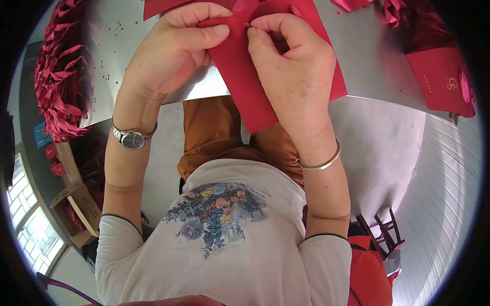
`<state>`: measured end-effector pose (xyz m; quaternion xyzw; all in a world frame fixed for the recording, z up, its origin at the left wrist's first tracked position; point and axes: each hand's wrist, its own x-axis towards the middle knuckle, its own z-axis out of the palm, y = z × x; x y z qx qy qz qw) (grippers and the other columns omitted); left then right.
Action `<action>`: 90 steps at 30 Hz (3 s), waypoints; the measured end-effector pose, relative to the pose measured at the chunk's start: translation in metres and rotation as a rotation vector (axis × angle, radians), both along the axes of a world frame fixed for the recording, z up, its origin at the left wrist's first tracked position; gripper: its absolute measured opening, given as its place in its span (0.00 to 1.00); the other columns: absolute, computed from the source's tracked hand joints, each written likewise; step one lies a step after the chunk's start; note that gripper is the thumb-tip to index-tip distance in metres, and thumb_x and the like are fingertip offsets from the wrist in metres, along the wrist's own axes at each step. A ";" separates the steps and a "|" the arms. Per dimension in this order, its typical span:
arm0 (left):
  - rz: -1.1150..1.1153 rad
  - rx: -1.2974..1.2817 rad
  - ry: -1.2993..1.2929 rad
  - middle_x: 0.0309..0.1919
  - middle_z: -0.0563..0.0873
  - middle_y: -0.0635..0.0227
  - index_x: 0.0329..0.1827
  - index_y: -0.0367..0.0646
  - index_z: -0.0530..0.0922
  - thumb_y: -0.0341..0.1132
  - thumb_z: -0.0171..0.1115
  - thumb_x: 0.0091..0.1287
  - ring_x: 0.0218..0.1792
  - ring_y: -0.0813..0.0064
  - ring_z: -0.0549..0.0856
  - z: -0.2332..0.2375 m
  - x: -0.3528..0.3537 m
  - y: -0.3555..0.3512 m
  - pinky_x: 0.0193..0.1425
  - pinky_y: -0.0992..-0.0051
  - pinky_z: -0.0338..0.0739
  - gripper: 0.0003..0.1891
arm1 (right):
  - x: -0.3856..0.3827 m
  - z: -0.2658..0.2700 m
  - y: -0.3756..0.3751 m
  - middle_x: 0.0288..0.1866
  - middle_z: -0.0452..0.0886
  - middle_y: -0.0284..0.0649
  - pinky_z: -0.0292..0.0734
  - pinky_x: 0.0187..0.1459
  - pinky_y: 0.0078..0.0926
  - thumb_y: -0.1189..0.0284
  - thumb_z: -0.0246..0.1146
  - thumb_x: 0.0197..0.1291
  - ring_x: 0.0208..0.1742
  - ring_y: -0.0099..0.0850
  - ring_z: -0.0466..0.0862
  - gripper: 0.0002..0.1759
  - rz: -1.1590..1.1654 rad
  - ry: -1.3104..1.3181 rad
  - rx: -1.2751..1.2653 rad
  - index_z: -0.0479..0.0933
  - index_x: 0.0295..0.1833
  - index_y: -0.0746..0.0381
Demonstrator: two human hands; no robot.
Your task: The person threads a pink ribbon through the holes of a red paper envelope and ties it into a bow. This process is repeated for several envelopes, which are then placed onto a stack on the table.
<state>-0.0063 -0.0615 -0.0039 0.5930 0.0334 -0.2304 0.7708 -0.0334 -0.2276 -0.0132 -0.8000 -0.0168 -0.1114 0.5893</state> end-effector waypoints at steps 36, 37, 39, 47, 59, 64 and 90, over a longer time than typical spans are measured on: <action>0.090 0.063 -0.035 0.36 0.85 0.69 0.46 0.37 0.82 0.32 0.63 0.66 0.33 0.79 0.82 -0.009 -0.002 -0.009 0.32 0.78 0.77 0.09 | -0.007 -0.014 0.001 0.28 0.83 0.38 0.80 0.32 0.27 0.80 0.66 0.50 0.28 0.33 0.83 0.04 0.038 -0.312 -0.239 0.81 0.33 0.63; 0.104 0.059 -0.018 0.36 0.85 0.69 0.45 0.38 0.82 0.32 0.63 0.66 0.33 0.79 0.82 -0.009 -0.002 -0.009 0.32 0.77 0.76 0.09 | -0.007 -0.015 0.001 0.28 0.83 0.38 0.80 0.32 0.27 0.80 0.66 0.50 0.28 0.33 0.83 0.04 0.039 -0.309 -0.238 0.81 0.33 0.63; 0.093 0.066 -0.008 0.36 0.85 0.69 0.44 0.38 0.82 0.32 0.63 0.65 0.33 0.79 0.82 -0.009 0.000 -0.008 0.32 0.77 0.77 0.08 | -0.008 -0.015 0.001 0.28 0.83 0.39 0.80 0.32 0.28 0.81 0.66 0.49 0.29 0.34 0.83 0.04 0.029 -0.327 -0.260 0.81 0.33 0.63; 0.053 -0.016 0.000 0.37 0.85 0.69 0.42 0.38 0.82 0.31 0.63 0.65 0.35 0.78 0.83 -0.012 0.000 0.000 0.33 0.76 0.78 0.07 | -0.009 -0.015 0.004 0.30 0.84 0.38 0.80 0.33 0.26 0.79 0.68 0.52 0.29 0.31 0.83 0.04 0.005 -0.257 -0.172 0.82 0.35 0.62; -0.019 -0.086 -0.080 0.37 0.85 0.70 0.46 0.37 0.82 0.28 0.59 0.67 0.36 0.82 0.82 -0.014 -0.006 0.008 0.38 0.80 0.78 0.08 | -0.005 -0.006 0.015 0.28 0.85 0.38 0.80 0.33 0.24 0.76 0.69 0.54 0.27 0.26 0.84 0.04 -0.027 -0.110 -0.093 0.83 0.36 0.62; 0.010 0.153 -0.222 0.35 0.85 0.72 0.46 0.37 0.81 0.29 0.58 0.67 0.35 0.84 0.82 -0.008 -0.011 0.004 0.37 0.79 0.77 0.09 | -0.001 -0.004 0.016 0.27 0.84 0.39 0.79 0.31 0.28 0.76 0.67 0.53 0.26 0.32 0.83 0.02 -0.032 -0.101 -0.151 0.83 0.33 0.62; -0.300 0.669 -0.586 0.39 0.86 0.66 0.46 0.35 0.81 0.29 0.56 0.68 0.37 0.80 0.82 0.045 -0.006 0.028 0.38 0.74 0.76 0.09 | -0.002 0.047 0.006 0.28 0.84 0.42 0.79 0.33 0.33 0.77 0.70 0.52 0.31 0.39 0.86 0.13 0.320 -0.148 -0.376 0.76 0.43 0.63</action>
